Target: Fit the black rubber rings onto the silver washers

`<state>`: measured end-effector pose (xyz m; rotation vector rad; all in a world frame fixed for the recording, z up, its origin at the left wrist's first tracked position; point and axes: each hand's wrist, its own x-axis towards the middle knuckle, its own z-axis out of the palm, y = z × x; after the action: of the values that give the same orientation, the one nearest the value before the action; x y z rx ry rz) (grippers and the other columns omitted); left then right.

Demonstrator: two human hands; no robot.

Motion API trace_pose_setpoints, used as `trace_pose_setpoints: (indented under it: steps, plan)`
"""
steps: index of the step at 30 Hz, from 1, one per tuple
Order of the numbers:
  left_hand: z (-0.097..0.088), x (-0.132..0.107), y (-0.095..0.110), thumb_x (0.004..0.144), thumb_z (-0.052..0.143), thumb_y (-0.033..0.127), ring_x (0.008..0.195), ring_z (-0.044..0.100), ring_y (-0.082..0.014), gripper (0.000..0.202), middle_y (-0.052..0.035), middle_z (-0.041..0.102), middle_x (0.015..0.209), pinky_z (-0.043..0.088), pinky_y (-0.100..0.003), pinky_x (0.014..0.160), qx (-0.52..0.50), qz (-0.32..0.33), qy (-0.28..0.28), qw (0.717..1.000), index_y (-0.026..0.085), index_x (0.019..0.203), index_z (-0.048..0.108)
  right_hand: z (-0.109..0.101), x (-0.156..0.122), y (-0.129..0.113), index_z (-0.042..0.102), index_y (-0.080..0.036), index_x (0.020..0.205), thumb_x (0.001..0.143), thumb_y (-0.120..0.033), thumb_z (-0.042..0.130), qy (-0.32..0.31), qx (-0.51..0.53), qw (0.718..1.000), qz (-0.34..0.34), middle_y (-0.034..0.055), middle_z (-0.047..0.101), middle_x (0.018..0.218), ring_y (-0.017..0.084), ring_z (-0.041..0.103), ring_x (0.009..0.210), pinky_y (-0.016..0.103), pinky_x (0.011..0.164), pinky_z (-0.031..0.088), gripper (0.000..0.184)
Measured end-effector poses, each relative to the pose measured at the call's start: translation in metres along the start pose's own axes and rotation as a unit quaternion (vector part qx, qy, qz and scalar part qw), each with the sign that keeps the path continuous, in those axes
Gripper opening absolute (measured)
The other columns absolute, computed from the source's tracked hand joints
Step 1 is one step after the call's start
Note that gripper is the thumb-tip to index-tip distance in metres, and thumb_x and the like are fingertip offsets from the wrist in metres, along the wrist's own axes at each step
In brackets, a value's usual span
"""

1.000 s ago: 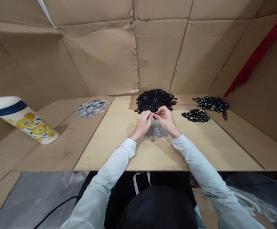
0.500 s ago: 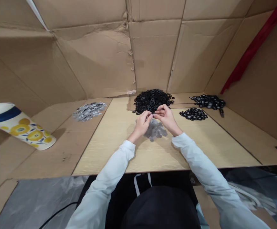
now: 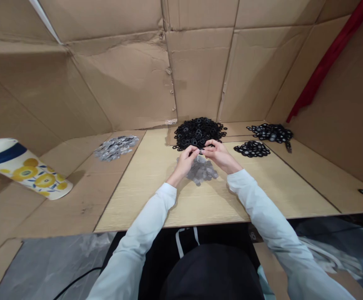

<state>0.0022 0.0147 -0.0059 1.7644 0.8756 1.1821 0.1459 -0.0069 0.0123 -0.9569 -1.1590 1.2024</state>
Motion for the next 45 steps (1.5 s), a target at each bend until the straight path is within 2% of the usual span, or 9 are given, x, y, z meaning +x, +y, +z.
trace_pose_setpoints:
  steps: [3, 9, 18, 24, 32, 36, 40, 43, 45]
  plan:
    - [-0.001, -0.003, 0.001, 0.079, 0.05, 0.039, 0.065, 0.046, -0.0101, 0.022, 0.0021, 0.051, 0.068, 0.037, -0.021, 0.061, 0.016, 0.014, -0.001, 1.0, 0.017, 0.075, 0.052, -0.001, 0.002, 0.004, 0.044, -0.022, 0.079, 0.047, -0.03, 0.075, 0.015, -0.026, 0.999, -0.011, -0.0047, 0.059, 0.063, 0.01, 0.052, 0.055, 0.022, 0.051, 0.038, 0.045]
    - [0.002, -0.009, 0.0, 0.08, 0.05, 0.035, 0.063, 0.046, -0.01, 0.019, 0.0025, 0.053, 0.069, 0.036, -0.022, 0.061, 0.092, 0.027, 0.007, 0.995, 0.017, 0.076, 0.053, 0.001, 0.007, 0.013, 0.043, -0.021, 0.077, 0.051, -0.029, 0.073, 0.106, -0.11, 0.983, -0.102, -0.0039, 0.059, 0.063, 0.012, 0.056, 0.06, 0.026, 0.059, 0.044, 0.04]
    - [-0.001, -0.001, -0.001, 0.077, 0.052, 0.031, 0.067, 0.05, -0.0115, 0.016, 0.0006, 0.056, 0.069, 0.039, -0.024, 0.066, 0.023, -0.011, 0.067, 0.997, 0.016, 0.075, 0.055, -0.001, 0.0, -0.001, 0.052, -0.02, 0.081, 0.046, -0.028, 0.077, 0.027, -0.04, 0.998, -0.028, -0.0016, 0.063, 0.071, 0.012, 0.059, 0.063, 0.027, 0.059, 0.047, 0.044]
    - [0.002, -0.002, -0.003, 0.076, 0.054, 0.034, 0.064, 0.047, -0.0103, 0.018, 0.0008, 0.054, 0.067, 0.038, -0.022, 0.059, -0.019, -0.039, 0.043, 0.998, 0.016, 0.076, 0.056, -0.003, 0.003, 0.005, 0.051, -0.02, 0.079, 0.05, -0.031, 0.075, 0.048, -0.042, 0.998, -0.028, -0.0011, 0.062, 0.067, 0.012, 0.056, 0.061, 0.027, 0.057, 0.044, 0.039]
    - [0.001, -0.002, -0.005, 0.071, 0.06, 0.045, 0.047, 0.031, -0.0049, 0.033, 0.0035, 0.044, 0.061, 0.024, -0.02, 0.043, -0.107, -0.067, 0.017, 0.992, 0.017, 0.087, 0.056, -0.003, 0.002, 0.003, 0.055, -0.018, 0.077, 0.05, -0.029, 0.075, 0.066, -0.047, 0.997, -0.005, -0.0005, 0.063, 0.065, 0.012, 0.056, 0.059, 0.025, 0.056, 0.043, 0.036]
    - [0.0, -0.002, -0.002, 0.069, 0.06, 0.053, 0.047, 0.034, -0.005, 0.039, 0.0022, 0.046, 0.062, 0.023, -0.02, 0.041, -0.096, -0.096, 0.021, 0.991, 0.016, 0.083, 0.059, 0.0, 0.001, 0.004, 0.063, -0.018, 0.079, 0.058, -0.029, 0.07, 0.046, -0.096, 0.991, -0.085, 0.0024, 0.066, 0.072, 0.015, 0.06, 0.067, 0.031, 0.064, 0.048, 0.025]
    - [-0.001, -0.002, 0.001, 0.074, 0.047, 0.062, 0.045, 0.035, -0.0057, 0.049, -0.0007, 0.048, 0.06, 0.019, -0.022, 0.04, -0.145, -0.158, -0.017, 0.977, 0.015, 0.075, 0.062, 0.003, -0.003, 0.004, 0.067, -0.02, 0.08, 0.071, -0.028, 0.06, 0.035, -0.197, 0.96, -0.198, 0.0039, 0.067, 0.083, 0.018, 0.062, 0.08, 0.036, 0.079, 0.048, 0.013]
    - [-0.002, -0.002, 0.003, 0.071, 0.054, 0.057, 0.045, 0.035, -0.0056, 0.043, -0.0013, 0.05, 0.061, 0.018, -0.022, 0.04, -0.169, -0.162, -0.015, 0.972, 0.015, 0.071, 0.061, 0.003, -0.005, 0.005, 0.068, -0.023, 0.076, 0.074, -0.026, 0.058, 0.018, -0.247, 0.94, -0.234, 0.0038, 0.068, 0.088, 0.02, 0.061, 0.088, 0.039, 0.086, 0.046, 0.011]
    - [-0.002, -0.002, 0.003, 0.069, 0.057, 0.053, 0.045, 0.033, -0.0054, 0.039, 0.0, 0.048, 0.059, 0.016, -0.022, 0.04, -0.163, -0.154, -0.008, 0.975, 0.014, 0.072, 0.061, 0.003, -0.003, 0.006, 0.068, -0.023, 0.079, 0.074, -0.027, 0.059, 0.013, -0.215, 0.95, -0.227, 0.0041, 0.068, 0.092, 0.02, 0.061, 0.091, 0.04, 0.089, 0.046, 0.011]
